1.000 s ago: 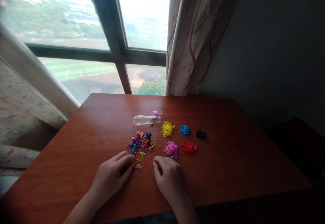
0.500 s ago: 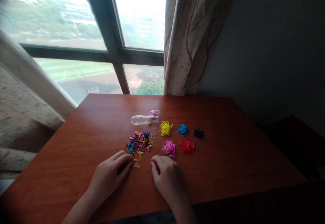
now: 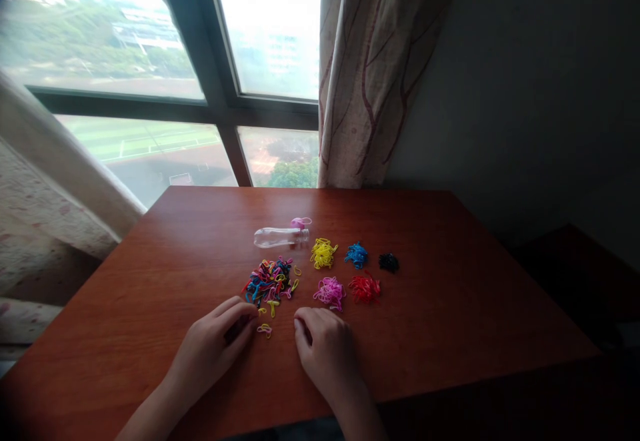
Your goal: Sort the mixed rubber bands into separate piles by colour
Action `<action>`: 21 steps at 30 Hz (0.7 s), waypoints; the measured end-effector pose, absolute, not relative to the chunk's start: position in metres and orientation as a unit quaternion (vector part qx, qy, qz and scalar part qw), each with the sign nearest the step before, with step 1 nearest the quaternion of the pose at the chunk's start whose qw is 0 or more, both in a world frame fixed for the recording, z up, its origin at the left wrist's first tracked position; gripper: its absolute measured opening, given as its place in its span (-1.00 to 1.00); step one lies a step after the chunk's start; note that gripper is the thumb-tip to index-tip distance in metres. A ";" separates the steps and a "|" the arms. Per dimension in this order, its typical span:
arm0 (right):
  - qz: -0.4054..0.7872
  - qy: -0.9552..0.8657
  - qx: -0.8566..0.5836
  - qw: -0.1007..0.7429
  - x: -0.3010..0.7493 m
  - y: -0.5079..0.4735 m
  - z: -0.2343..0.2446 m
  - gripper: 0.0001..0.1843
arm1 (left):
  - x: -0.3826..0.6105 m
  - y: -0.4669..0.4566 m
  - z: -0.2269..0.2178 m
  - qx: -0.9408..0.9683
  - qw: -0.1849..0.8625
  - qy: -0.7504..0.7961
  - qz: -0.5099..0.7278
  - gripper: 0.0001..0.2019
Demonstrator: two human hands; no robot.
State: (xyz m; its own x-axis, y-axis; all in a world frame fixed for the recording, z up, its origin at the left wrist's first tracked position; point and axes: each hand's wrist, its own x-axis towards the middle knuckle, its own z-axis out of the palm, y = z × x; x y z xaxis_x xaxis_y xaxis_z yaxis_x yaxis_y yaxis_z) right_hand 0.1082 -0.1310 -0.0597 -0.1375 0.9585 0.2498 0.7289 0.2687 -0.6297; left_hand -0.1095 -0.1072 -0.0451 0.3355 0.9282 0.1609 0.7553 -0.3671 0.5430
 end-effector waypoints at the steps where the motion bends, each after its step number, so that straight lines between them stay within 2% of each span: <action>1: 0.187 -0.731 -0.576 0.315 0.108 -0.131 -0.059 -0.80 | -0.107 -0.105 -0.042 0.794 0.186 0.528 0.238 -0.86; 5: 0.199 -0.728 -0.577 0.312 0.108 -0.130 -0.058 -0.80 | -0.085 -0.085 -0.020 0.803 0.158 0.505 0.273 -0.87; 10: 0.201 -0.724 -0.579 0.316 0.108 -0.131 -0.060 -0.80 | -0.037 -0.037 0.007 0.832 0.122 0.496 0.217 -0.85; 16: 0.197 -0.720 -0.579 0.327 0.108 -0.130 -0.062 -0.78 | 0.007 0.004 -0.002 0.849 0.118 0.488 0.165 -0.84; 21: 0.196 -0.721 -0.577 0.330 0.108 -0.130 -0.061 -0.78 | 0.002 0.003 -0.007 0.849 0.122 0.493 0.147 -0.79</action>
State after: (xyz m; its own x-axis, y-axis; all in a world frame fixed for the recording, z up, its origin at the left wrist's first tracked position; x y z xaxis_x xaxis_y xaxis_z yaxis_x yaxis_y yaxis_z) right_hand 0.1077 -0.1302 -0.0613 -0.1161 0.9612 0.2501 0.7032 0.2574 -0.6628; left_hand 0.0021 0.0033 -0.0068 0.4701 0.8732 0.1287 0.8014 -0.4834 0.3521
